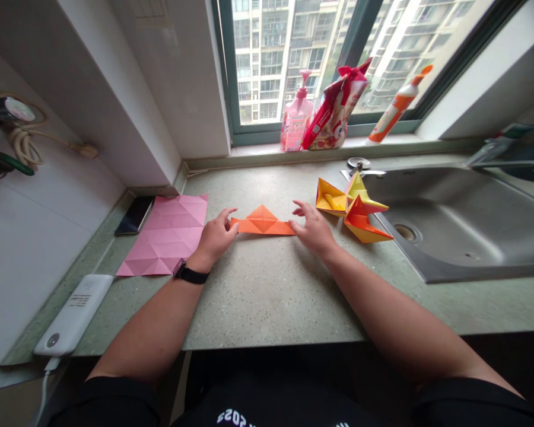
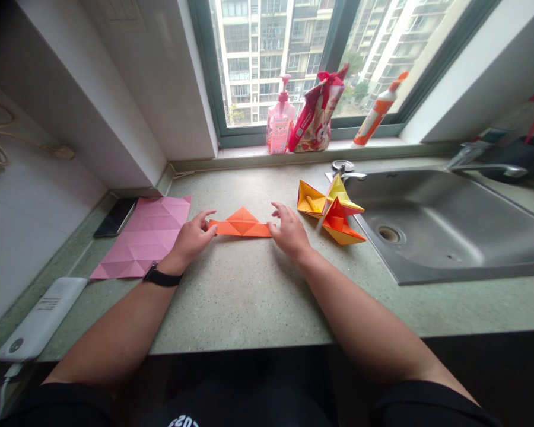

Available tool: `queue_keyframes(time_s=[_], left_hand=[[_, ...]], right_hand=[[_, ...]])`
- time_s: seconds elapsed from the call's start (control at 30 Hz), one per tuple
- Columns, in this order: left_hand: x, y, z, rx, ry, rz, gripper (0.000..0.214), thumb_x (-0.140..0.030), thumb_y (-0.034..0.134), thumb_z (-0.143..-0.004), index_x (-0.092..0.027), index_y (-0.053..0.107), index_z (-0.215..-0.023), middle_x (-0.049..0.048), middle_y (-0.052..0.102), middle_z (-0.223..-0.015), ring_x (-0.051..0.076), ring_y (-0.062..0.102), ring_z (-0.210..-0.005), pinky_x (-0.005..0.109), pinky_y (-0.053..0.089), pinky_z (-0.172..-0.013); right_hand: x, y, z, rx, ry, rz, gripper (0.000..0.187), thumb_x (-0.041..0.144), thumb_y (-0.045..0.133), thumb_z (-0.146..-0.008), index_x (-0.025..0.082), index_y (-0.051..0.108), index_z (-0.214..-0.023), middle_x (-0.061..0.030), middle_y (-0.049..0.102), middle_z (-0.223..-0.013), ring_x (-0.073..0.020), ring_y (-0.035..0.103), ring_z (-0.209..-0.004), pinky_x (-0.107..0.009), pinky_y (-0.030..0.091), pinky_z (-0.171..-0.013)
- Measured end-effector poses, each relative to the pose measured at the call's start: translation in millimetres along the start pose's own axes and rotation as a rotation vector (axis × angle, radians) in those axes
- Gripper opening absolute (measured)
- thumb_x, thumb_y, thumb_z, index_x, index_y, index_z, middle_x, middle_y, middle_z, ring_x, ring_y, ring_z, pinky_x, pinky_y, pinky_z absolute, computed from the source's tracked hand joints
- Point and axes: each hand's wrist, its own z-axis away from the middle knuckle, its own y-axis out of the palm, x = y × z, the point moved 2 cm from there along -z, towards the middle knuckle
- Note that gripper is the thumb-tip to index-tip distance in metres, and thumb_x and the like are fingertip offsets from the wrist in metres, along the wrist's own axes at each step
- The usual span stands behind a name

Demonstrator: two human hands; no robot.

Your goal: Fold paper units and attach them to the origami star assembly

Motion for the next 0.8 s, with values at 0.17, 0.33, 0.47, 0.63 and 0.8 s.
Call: queue_keyframes(time_s=[0.17, 0.33, 0.47, 0.63, 0.8], left_hand=[[-7, 3.5, 4, 0.041, 0.003, -0.097, 0.032, -0.021, 0.060, -0.096, -0.023, 0.080, -0.121, 0.0016, 0.076, -0.082, 0.019, 0.068, -0.073, 0.028, 0.048, -0.071], [-11, 8.6, 6, 0.113, 0.087, -0.042, 0.022, -0.021, 0.060, -0.099, -0.021, 0.082, -0.101, 0.0054, 0.084, -0.102, 0.022, 0.075, -0.090, 0.030, 0.054, -0.079], [-15, 12.5, 9, 0.214, 0.244, 0.030, 0.021, -0.022, 0.067, -0.097, -0.021, 0.082, -0.112, 0.0055, 0.085, -0.114, 0.022, 0.078, -0.099, 0.033, 0.058, -0.090], [-13, 19.3, 12, 0.238, 0.462, -0.062, 0.039, -0.005, 0.065, -0.094, -0.023, 0.079, -0.124, 0.0059, 0.083, -0.115, 0.023, 0.076, -0.104, 0.040, 0.057, -0.101], [-4, 24.9, 9, 0.150, 0.574, -0.161, 0.030, -0.012, 0.073, -0.095, -0.026, 0.082, -0.120, 0.0089, 0.077, -0.122, 0.027, 0.072, -0.113, 0.046, 0.058, -0.104]], right_hand=[[16, 0, 8, 0.092, -0.226, 0.053, 0.031, 0.023, 0.063, -0.099, 0.026, 0.077, -0.127, -0.0093, 0.077, -0.111, -0.0297, 0.071, -0.108, -0.045, 0.056, -0.099], [32, 19, 26, 0.329, -0.327, 0.146, 0.029, 0.024, 0.068, -0.101, 0.027, 0.080, -0.127, -0.0118, 0.075, -0.122, -0.0295, 0.071, -0.111, -0.046, 0.057, -0.100], [26, 25, 26, 0.356, -0.299, 0.235, 0.025, 0.025, 0.072, -0.099, 0.025, 0.082, -0.122, -0.0150, 0.073, -0.125, -0.0333, 0.069, -0.117, -0.052, 0.056, -0.106], [14, 23, 19, 0.330, -0.288, 0.226, 0.024, 0.018, 0.070, -0.098, 0.021, 0.084, -0.117, -0.0155, 0.074, -0.124, -0.0323, 0.069, -0.117, -0.050, 0.057, -0.107], [12, 28, 16, 0.355, -0.329, 0.123, 0.024, 0.018, 0.071, -0.098, 0.024, 0.084, -0.117, -0.0132, 0.077, -0.126, -0.0298, 0.073, -0.116, -0.048, 0.059, -0.107]])
